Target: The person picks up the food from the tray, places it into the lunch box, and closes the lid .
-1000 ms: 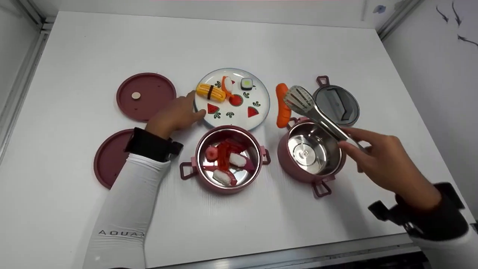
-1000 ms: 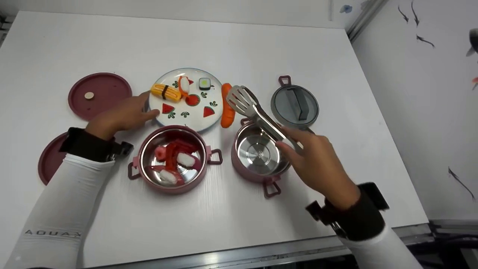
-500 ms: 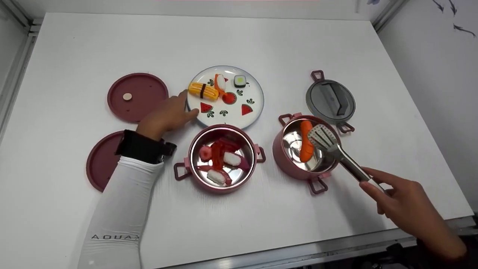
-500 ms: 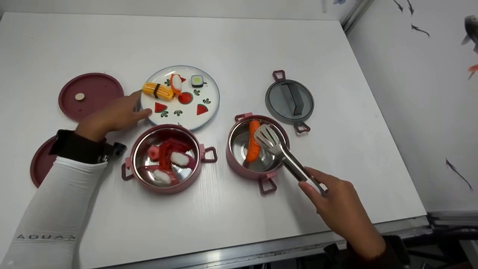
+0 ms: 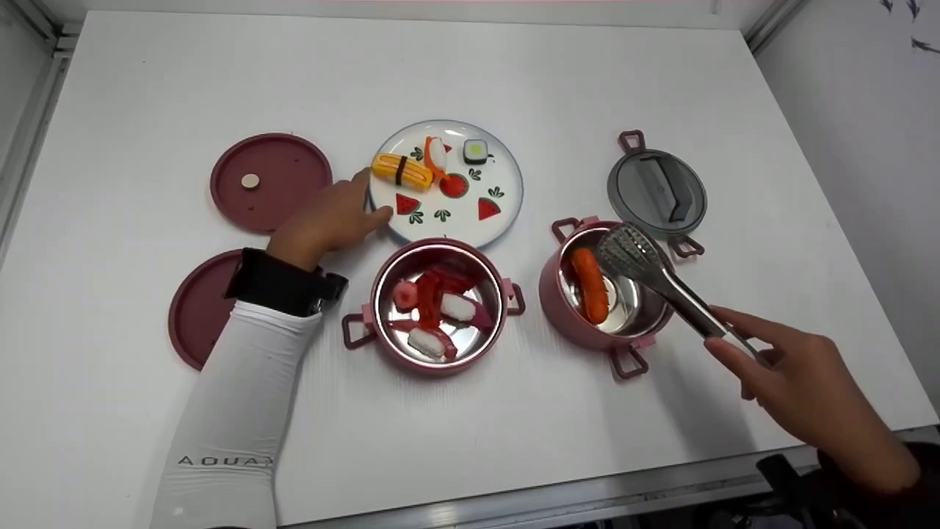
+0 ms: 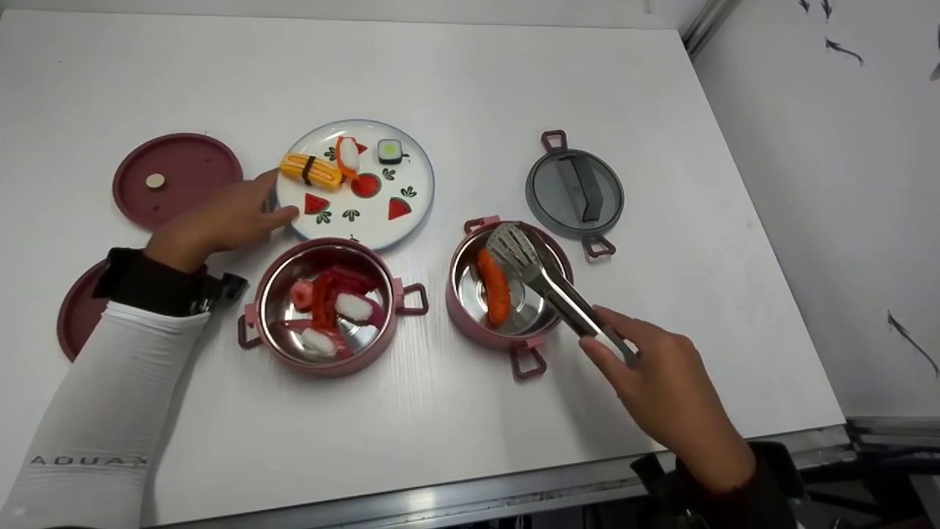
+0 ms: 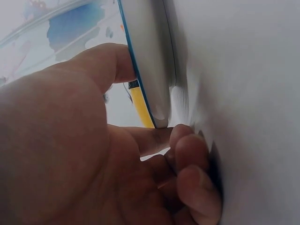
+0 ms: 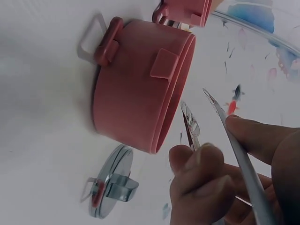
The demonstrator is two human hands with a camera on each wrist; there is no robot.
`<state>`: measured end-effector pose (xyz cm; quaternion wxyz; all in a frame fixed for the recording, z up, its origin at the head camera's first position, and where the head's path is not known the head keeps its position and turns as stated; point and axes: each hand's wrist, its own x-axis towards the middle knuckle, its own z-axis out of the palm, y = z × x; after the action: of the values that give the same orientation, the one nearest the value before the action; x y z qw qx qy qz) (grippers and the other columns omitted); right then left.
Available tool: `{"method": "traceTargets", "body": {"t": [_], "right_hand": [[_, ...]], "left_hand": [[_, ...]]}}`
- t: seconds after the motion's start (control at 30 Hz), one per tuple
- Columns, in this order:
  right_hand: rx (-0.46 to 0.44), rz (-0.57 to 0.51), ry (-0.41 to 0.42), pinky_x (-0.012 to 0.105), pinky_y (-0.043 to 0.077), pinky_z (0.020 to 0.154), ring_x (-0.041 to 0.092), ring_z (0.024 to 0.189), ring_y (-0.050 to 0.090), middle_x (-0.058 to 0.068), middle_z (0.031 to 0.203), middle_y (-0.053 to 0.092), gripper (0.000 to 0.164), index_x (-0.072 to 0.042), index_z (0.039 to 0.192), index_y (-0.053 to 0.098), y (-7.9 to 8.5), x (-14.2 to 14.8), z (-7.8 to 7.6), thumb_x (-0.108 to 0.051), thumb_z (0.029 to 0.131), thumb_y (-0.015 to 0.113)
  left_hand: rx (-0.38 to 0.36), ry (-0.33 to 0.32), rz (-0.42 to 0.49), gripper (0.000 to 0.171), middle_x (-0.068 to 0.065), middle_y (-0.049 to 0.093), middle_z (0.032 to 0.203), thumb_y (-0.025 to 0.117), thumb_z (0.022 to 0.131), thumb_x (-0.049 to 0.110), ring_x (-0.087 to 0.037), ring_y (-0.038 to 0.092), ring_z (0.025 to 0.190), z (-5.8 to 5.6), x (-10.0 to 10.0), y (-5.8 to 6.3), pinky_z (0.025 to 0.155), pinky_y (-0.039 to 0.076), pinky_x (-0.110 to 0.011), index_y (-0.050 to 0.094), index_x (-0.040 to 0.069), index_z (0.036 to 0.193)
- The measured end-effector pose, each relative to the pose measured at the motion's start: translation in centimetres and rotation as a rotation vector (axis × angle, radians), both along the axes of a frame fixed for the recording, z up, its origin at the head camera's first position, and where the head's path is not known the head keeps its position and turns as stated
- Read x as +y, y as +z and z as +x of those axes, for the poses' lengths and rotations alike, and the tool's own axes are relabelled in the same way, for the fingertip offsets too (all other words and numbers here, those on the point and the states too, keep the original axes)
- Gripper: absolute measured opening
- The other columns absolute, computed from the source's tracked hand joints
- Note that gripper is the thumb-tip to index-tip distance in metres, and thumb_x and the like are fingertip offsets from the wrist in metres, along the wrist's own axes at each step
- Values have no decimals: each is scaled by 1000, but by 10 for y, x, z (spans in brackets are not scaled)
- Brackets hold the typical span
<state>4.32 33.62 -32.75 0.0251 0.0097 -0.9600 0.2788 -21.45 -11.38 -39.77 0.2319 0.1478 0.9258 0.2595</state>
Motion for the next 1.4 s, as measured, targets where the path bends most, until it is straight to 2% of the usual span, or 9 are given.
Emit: {"method": "traceTargets", "body": {"t": [0.17, 0.33, 0.53, 0.6, 0.67, 0.77, 1.0, 1.2, 1.4], "right_hand": [[77, 40, 113, 18, 31, 40, -1, 42, 49, 3, 79, 69, 38, -11, 128, 69, 12, -18, -32, -11, 90, 74], [112, 122, 230, 16, 39, 54, 7, 58, 50, 10, 96, 76, 40, -6, 130, 67, 20, -49, -83, -17, 91, 74], [18, 268, 291, 36, 47, 66, 21, 68, 55, 10, 82, 69, 46, -5, 134, 63, 23, -86, -152, -29, 94, 70], [-10, 305, 314, 40, 47, 69, 25, 75, 58, 11, 83, 68, 43, -5, 129, 64, 21, -96, -168, -31, 95, 68], [-38, 324, 331, 38, 46, 65, 24, 74, 57, 10, 81, 66, 39, -4, 123, 65, 21, -104, -180, -33, 97, 66], [-47, 338, 339, 34, 41, 58, 24, 68, 54, 9, 74, 61, 33, -3, 109, 67, 21, -114, -193, -34, 98, 64], [-114, 350, 274, 34, 41, 58, 25, 66, 54, 9, 68, 58, 42, -1, 95, 66, 21, -132, -209, -42, 98, 59], [-202, 383, 277, 34, 44, 61, 24, 68, 56, 10, 74, 61, 46, -1, 98, 67, 17, -139, -215, -46, 98, 58], [-234, 395, 273, 35, 47, 64, 26, 73, 60, 13, 81, 67, 46, -1, 106, 69, 17, -140, -215, -45, 96, 63]], "left_hand": [[-5, 5, 17, 76, -21, 41, 155, 51, 99, 43, -35, 45, 136, 2, 0, -1, 111, 37, -53, 17, 11, 159], [-15, 16, 16, 77, -21, 42, 153, 51, 99, 44, -34, 47, 130, 3, -1, -2, 108, 39, -52, 16, 12, 160], [-29, 36, 24, 77, -21, 41, 154, 51, 100, 43, -33, 46, 129, 6, 0, 1, 108, 39, -52, 15, 12, 160], [-24, 35, 29, 76, -20, 42, 154, 51, 99, 43, -33, 46, 129, 8, 0, -2, 108, 39, -51, 17, 12, 160], [-26, 34, 28, 77, -19, 41, 155, 51, 99, 43, -33, 45, 133, 9, 1, -3, 110, 38, -52, 16, 12, 160], [-37, 37, 32, 77, -18, 40, 155, 52, 99, 44, -33, 44, 134, 9, 4, -2, 111, 37, -52, 16, 14, 160], [-68, 31, -18, 83, -20, 33, 160, 49, 100, 47, -34, 35, 145, 7, 10, 3, 117, 32, -52, 7, 12, 162], [-68, 22, -32, 84, -22, 31, 160, 49, 100, 47, -36, 31, 148, 8, 11, 4, 119, 29, -52, 5, 10, 162], [-71, 24, -51, 86, -20, 29, 162, 48, 100, 49, -34, 30, 149, 8, 15, 3, 120, 29, -51, 4, 10, 162]]}}
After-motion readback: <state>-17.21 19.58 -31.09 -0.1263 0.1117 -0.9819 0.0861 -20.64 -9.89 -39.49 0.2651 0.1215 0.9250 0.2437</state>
